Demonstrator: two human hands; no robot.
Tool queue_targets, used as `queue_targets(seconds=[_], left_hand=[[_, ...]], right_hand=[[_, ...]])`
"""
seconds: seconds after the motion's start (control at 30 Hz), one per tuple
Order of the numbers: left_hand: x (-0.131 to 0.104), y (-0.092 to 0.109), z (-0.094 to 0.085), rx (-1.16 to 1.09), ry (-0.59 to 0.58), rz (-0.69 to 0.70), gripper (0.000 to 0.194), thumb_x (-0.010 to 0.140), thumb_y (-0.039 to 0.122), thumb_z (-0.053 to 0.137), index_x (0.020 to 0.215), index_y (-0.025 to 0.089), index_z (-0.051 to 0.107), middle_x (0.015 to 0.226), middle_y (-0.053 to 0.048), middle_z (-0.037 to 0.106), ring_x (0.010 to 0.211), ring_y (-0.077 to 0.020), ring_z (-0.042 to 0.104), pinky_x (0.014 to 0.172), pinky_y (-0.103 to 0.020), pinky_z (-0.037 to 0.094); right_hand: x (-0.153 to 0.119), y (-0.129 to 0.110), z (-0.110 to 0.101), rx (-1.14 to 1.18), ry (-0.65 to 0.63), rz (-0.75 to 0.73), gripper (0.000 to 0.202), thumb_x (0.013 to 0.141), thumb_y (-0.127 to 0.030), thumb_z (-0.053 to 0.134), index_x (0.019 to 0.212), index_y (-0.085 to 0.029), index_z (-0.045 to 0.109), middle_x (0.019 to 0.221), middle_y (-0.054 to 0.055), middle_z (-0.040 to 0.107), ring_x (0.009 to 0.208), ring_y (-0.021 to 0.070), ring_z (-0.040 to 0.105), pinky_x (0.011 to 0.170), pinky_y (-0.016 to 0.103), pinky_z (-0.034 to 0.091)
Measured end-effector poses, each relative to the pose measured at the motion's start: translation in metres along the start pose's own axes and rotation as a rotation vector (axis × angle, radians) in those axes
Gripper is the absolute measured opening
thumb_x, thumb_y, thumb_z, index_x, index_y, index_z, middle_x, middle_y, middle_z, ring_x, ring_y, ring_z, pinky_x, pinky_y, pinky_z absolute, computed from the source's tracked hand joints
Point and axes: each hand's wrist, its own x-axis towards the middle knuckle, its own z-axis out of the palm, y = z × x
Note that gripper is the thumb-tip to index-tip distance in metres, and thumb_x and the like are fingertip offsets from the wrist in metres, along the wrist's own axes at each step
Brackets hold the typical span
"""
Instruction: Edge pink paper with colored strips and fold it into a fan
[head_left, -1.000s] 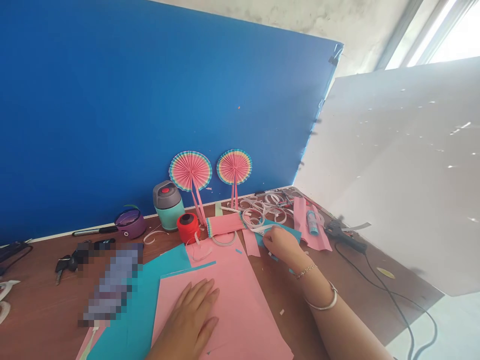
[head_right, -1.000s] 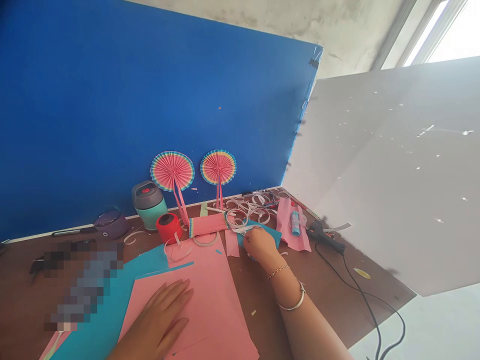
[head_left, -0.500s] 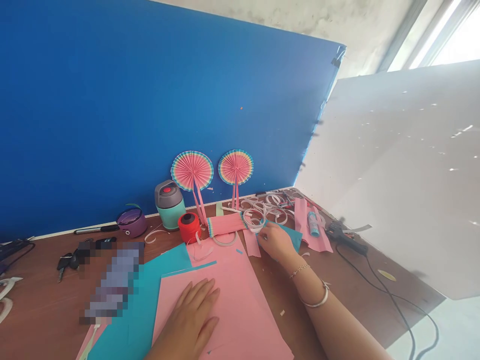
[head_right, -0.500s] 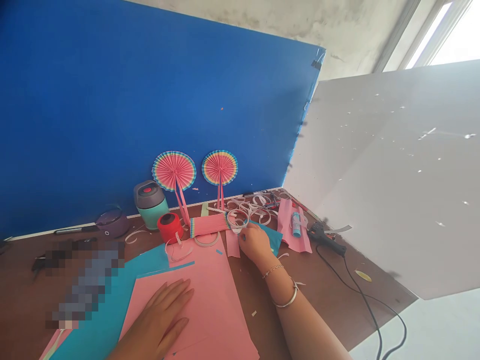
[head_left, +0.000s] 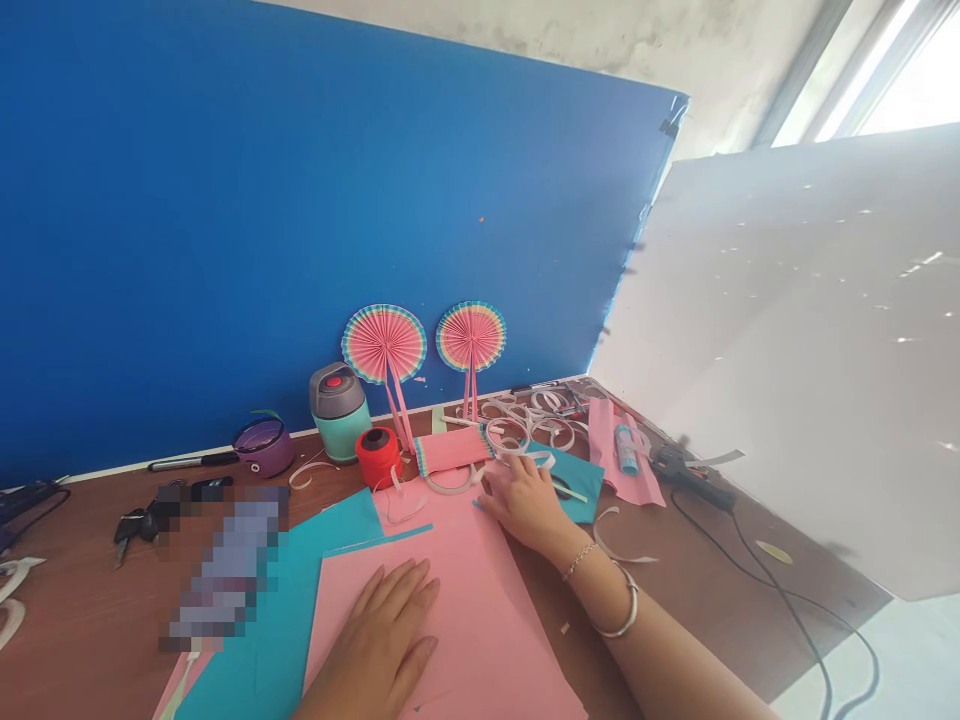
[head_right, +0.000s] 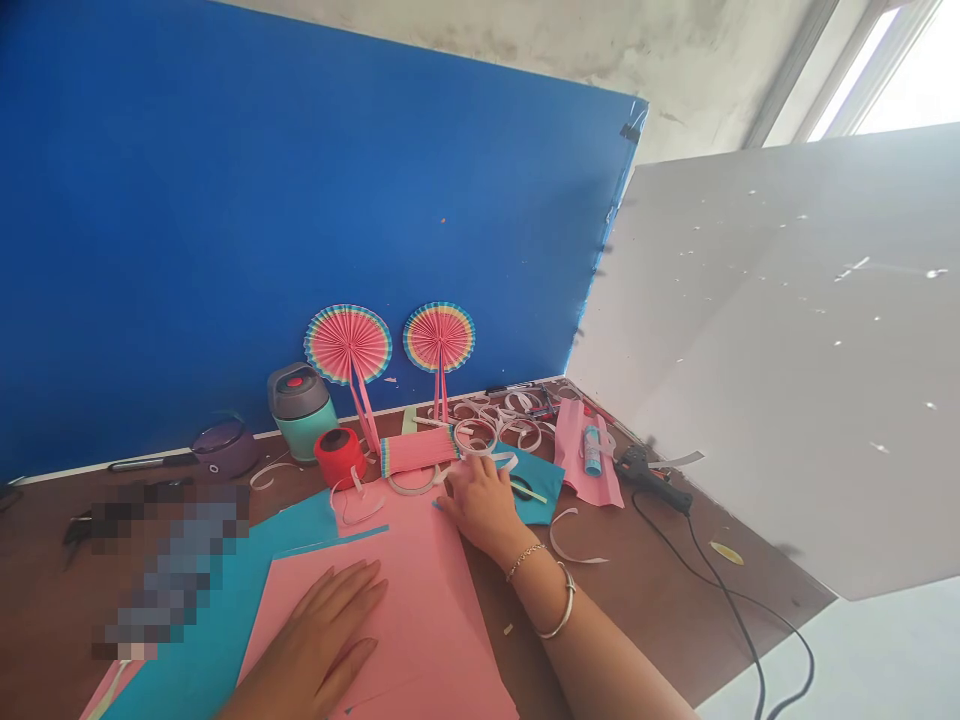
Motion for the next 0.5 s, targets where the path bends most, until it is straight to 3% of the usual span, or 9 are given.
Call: queue_targets(seconds=[0.07, 0.13, 0.23, 0.33, 0.5], left_hand=[[0.000, 0.000, 0.000, 0.007, -0.002, 0.003, 0.047, 0.091, 0.032, 0.045, 0.138, 0.032, 0.040, 0.142, -0.001, 0.045, 0.125, -0.0230, 0.048, 0.104, -0.042, 0.041], [0.001, 0.000, -0.001, 0.017, -0.014, 0.004, 0.047, 0.091, 0.032, 0.045, 0.138, 0.031, 0.040, 0.142, -0.002, 0.045, 0.125, -0.0231, 0.048, 0.104, -0.043, 0.041], [0.001, 0.001, -0.003, 0.030, -0.039, -0.002, 0.046, 0.092, 0.032, 0.043, 0.138, 0.030, 0.040, 0.142, -0.002, 0.045, 0.125, -0.0236, 0.047, 0.104, -0.044, 0.041], [0.001, 0.001, -0.004, 0.017, -0.045, -0.006, 0.046, 0.092, 0.032, 0.044, 0.138, 0.031, 0.040, 0.142, -0.002, 0.044, 0.126, -0.0238, 0.047, 0.104, -0.044, 0.041], [-0.001, 0.000, -0.002, 0.005, -0.036, -0.013, 0.047, 0.092, 0.032, 0.044, 0.139, 0.031, 0.039, 0.143, -0.002, 0.044, 0.126, -0.0235, 0.046, 0.105, -0.044, 0.040]], right_hand=[[-0.003, -0.008, 0.001, 0.012, -0.016, -0.063, 0.037, 0.090, -0.045, 0.044, 0.120, -0.027, 0.058, 0.137, 0.013, 0.042, 0.120, 0.0313, 0.036, 0.090, 0.044, 0.030], [-0.003, -0.011, 0.000, 0.007, -0.032, -0.059, 0.037, 0.090, -0.042, 0.045, 0.118, -0.023, 0.059, 0.133, 0.014, 0.046, 0.118, 0.0309, 0.038, 0.089, 0.043, 0.030], [-0.002, -0.008, -0.003, -0.050, -0.030, 0.052, 0.024, 0.084, -0.028, 0.051, 0.100, -0.016, 0.064, 0.109, 0.015, 0.060, 0.102, 0.0296, 0.049, 0.081, 0.039, 0.033], [0.001, -0.002, -0.003, -0.074, -0.043, 0.106, 0.017, 0.074, -0.014, 0.053, 0.086, -0.014, 0.065, 0.089, 0.014, 0.064, 0.088, 0.0277, 0.054, 0.074, 0.037, 0.032], [0.008, 0.007, 0.000, 0.009, 0.008, 0.152, 0.015, 0.072, -0.007, 0.050, 0.070, -0.013, 0.064, 0.083, 0.014, 0.067, 0.084, 0.0251, 0.058, 0.071, 0.033, 0.032]])
